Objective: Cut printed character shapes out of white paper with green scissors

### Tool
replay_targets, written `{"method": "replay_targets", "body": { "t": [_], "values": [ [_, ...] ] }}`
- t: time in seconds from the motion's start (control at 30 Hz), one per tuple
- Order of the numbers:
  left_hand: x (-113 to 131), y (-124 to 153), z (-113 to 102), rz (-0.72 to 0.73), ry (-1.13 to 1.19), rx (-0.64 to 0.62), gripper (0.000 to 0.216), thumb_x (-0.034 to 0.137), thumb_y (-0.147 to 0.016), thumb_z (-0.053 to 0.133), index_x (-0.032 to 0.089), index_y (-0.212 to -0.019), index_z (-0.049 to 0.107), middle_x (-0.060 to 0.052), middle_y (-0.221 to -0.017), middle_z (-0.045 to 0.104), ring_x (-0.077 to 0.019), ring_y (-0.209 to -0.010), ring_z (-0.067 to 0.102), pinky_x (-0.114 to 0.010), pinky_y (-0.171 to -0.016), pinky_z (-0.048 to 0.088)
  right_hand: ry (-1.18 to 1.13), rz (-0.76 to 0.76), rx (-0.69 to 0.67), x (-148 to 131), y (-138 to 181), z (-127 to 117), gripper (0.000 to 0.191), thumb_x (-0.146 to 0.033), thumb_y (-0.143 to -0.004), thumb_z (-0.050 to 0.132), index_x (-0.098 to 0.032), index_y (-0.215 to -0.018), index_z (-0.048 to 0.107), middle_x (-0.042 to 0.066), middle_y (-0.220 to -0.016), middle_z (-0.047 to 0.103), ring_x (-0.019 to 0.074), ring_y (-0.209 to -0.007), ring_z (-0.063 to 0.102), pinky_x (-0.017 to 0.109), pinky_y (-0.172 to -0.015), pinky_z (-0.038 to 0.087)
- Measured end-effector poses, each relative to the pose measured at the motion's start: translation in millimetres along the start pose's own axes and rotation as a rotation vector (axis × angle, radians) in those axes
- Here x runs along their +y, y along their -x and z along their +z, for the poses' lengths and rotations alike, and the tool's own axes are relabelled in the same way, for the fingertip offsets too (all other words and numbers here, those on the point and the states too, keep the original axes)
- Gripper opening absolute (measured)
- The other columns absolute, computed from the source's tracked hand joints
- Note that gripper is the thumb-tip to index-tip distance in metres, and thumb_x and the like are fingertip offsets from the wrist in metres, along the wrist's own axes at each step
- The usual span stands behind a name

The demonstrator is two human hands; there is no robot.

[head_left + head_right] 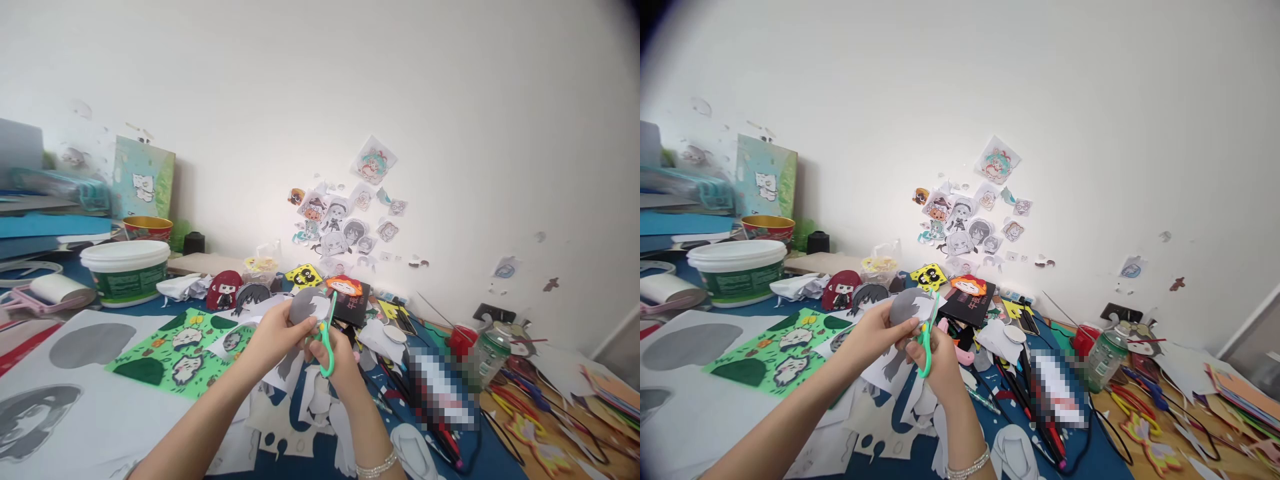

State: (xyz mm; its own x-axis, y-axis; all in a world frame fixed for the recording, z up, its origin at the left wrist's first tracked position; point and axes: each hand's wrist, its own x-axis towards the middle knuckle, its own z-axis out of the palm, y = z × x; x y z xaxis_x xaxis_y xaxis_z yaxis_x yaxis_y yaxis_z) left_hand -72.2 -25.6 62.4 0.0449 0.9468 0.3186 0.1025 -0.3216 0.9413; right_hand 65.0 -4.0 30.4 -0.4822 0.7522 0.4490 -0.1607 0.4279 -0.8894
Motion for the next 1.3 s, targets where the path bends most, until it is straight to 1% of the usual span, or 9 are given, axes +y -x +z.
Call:
{"method": "replay_targets", "body": {
  "t": [0.17, 0.33, 0.47, 0.53, 0.67, 0.77, 0.97, 1.07, 1.3],
  "values": [
    [0.3, -0.1, -0.7, 0.018, -0.024, 0.032, 0.022, 0.037, -0.071, 0.058, 0.017, -0.074, 0.050, 0.003, -0.054, 0.057, -0.0123, -0.044, 0.054, -0.023, -0.043, 0.042, 0.003, 0.031, 0.036, 1.4, 0.0, -0.1, 0.040, -0.051, -0.065, 0.064, -0.015, -0.076, 0.051, -0.002, -0.058, 0.046, 0.0107, -0.054, 0.042, 0.023, -0.049, 0.033],
    [2.4, 0.1, 1.3, 0.012, 0.086, -0.003, 0.026, 0.036, -0.069, 0.062, 0.017, -0.081, 0.051, 0.002, -0.060, 0.060, -0.0126, -0.047, 0.056, -0.023, -0.044, 0.043, 0.065, 0.036, 0.070, -4.6, -0.6, 1.6, 0.040, -0.051, -0.063, 0.065, -0.015, -0.074, 0.052, -0.003, -0.055, 0.045, 0.0104, -0.052, 0.041, 0.022, -0.048, 0.031],
    [3.3, -0.8, 2.1, 0.018, 0.196, -0.063, 0.033, 0.034, -0.065, 0.066, 0.016, -0.090, 0.052, -0.001, -0.072, 0.064, -0.0161, -0.061, 0.061, -0.027, -0.054, 0.048, 0.092, 0.037, 0.088, -7.5, -0.3, 1.6, 0.042, -0.054, -0.064, 0.063, -0.015, -0.076, 0.053, -0.003, -0.054, 0.045, 0.0104, -0.051, 0.041, 0.022, -0.048, 0.033],
    [2.9, -1.1, 1.2, 0.031, 0.208, -0.044, 0.031, 0.034, -0.065, 0.065, 0.016, -0.087, 0.054, -0.002, -0.075, 0.065, -0.0157, -0.063, 0.061, -0.027, -0.057, 0.048, 0.089, 0.037, 0.086, -5.8, 0.1, 0.5, 0.043, -0.055, -0.065, 0.062, -0.015, -0.077, 0.052, -0.003, -0.055, 0.047, 0.0100, -0.050, 0.041, 0.022, -0.048, 0.034],
    [4.2, -0.4, -1.9, 0.052, 0.110, 0.054, 0.025, 0.039, -0.069, 0.060, 0.016, -0.076, 0.054, 0.000, -0.062, 0.061, -0.0122, -0.051, 0.055, -0.025, -0.052, 0.045, 0.086, 0.043, 0.040, -1.6, 0.4, -1.5, 0.044, -0.056, -0.064, 0.062, -0.015, -0.076, 0.051, -0.004, -0.053, 0.046, 0.0091, -0.047, 0.039, 0.022, -0.046, 0.034],
    [6.9, 0.5, -3.1, 0.069, 0.073, 0.102, 0.026, 0.042, -0.071, 0.057, 0.017, -0.068, 0.052, -0.001, -0.061, 0.062, -0.0119, -0.049, 0.053, -0.025, -0.050, 0.044, 0.081, 0.066, -0.019, -1.6, 0.1, -1.4, 0.044, -0.056, -0.061, 0.064, -0.015, -0.072, 0.051, -0.003, -0.053, 0.045, 0.0094, -0.048, 0.040, 0.022, -0.046, 0.034],
    [4.3, 0.7, -2.3, 0.105, -0.176, 0.064, 0.030, 0.041, -0.080, 0.044, 0.019, -0.060, 0.048, 0.003, -0.048, 0.053, -0.0117, -0.045, 0.050, -0.023, -0.048, 0.039, 0.072, 0.071, 0.019, -0.9, -0.8, -1.8, 0.039, -0.050, -0.062, 0.067, -0.015, -0.073, 0.053, -0.004, -0.052, 0.044, 0.0096, -0.048, 0.040, 0.021, -0.046, 0.033],
    [1.3, 1.2, -2.3, 0.128, -0.278, 0.057, 0.030, 0.040, -0.082, 0.037, 0.020, -0.061, 0.045, 0.003, -0.048, 0.051, -0.0128, -0.047, 0.049, -0.023, -0.050, 0.037, 0.087, 0.068, 0.003, -1.0, -1.1, -2.4, 0.037, -0.048, -0.062, 0.067, -0.015, -0.072, 0.053, -0.004, -0.053, 0.044, 0.0091, -0.048, 0.039, 0.021, -0.046, 0.033],
    [2.8, 2.6, -4.8, 0.195, -0.576, 0.142, 0.026, 0.036, -0.084, 0.030, 0.022, -0.064, 0.037, 0.003, -0.056, 0.047, -0.0146, -0.052, 0.044, -0.024, -0.049, 0.028, 0.143, 0.151, -0.106, -10.4, 2.6, -0.6, 0.034, -0.044, -0.062, 0.068, -0.014, -0.069, 0.054, -0.003, -0.054, 0.047, 0.0102, -0.051, 0.043, 0.021, -0.048, 0.035]
  ]
}}
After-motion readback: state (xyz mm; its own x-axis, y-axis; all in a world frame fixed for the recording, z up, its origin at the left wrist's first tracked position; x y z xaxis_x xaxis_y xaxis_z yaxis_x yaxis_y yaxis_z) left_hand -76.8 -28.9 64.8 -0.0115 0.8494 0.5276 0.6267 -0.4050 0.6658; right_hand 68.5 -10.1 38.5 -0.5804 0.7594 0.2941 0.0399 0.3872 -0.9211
